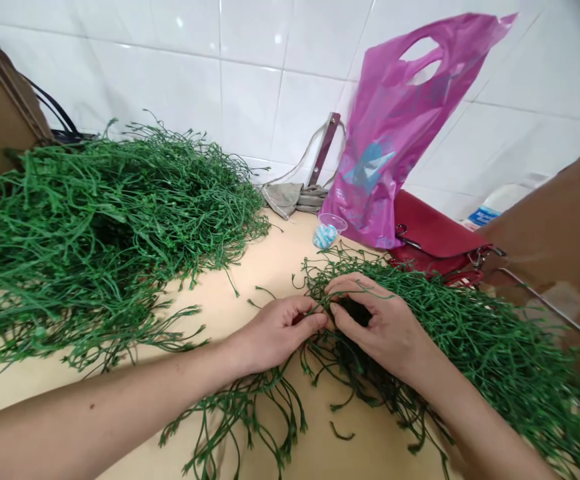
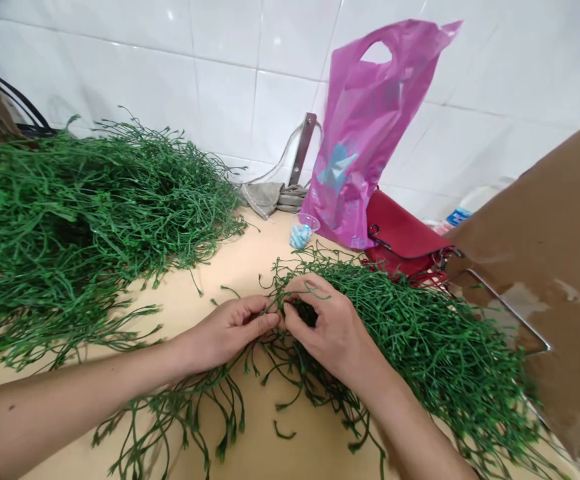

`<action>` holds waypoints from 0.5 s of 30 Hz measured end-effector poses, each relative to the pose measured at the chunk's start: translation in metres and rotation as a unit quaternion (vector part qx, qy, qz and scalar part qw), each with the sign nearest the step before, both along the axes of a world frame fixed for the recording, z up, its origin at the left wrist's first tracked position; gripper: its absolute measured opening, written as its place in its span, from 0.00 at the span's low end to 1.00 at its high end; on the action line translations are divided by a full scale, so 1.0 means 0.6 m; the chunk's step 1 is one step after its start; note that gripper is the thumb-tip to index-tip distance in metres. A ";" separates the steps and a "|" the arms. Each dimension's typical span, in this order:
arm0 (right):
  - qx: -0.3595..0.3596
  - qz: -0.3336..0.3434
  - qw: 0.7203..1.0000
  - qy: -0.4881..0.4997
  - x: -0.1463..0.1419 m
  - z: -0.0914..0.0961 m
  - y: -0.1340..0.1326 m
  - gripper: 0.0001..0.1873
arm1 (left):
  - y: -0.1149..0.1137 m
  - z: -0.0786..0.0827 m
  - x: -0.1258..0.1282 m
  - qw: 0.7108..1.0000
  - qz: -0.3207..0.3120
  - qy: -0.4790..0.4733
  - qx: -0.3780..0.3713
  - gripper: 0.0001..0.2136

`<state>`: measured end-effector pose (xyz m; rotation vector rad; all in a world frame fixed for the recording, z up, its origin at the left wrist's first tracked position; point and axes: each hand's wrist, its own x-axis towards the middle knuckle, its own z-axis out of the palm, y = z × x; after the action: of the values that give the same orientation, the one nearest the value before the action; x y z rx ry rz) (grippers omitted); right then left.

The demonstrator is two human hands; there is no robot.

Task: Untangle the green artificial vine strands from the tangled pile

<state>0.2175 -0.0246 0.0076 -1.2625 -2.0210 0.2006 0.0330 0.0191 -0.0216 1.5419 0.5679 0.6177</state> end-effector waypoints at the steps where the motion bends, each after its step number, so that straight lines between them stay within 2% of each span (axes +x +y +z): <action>1: 0.015 0.001 1.000 -0.006 -0.002 0.000 -0.001 0.07 | -0.001 0.000 0.000 1.000 -0.004 0.011 0.016 0.10; 5: -0.005 -0.024 1.000 -0.008 -0.008 0.005 -0.006 0.09 | -0.003 0.007 -0.002 0.999 -0.036 0.028 0.028 0.13; 11: -0.142 0.001 0.984 0.108 -0.008 0.012 -0.001 0.12 | -0.005 0.013 0.003 0.999 -0.047 0.014 0.008 0.13; 15: -0.130 -0.022 0.984 0.118 -0.006 0.009 0.001 0.10 | -0.006 0.013 0.003 0.999 -0.028 0.002 -0.029 0.13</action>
<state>0.2142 -0.0239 0.0129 -1.3695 -1.8024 0.5806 0.0349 0.0152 -0.0141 1.5001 0.5396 0.5499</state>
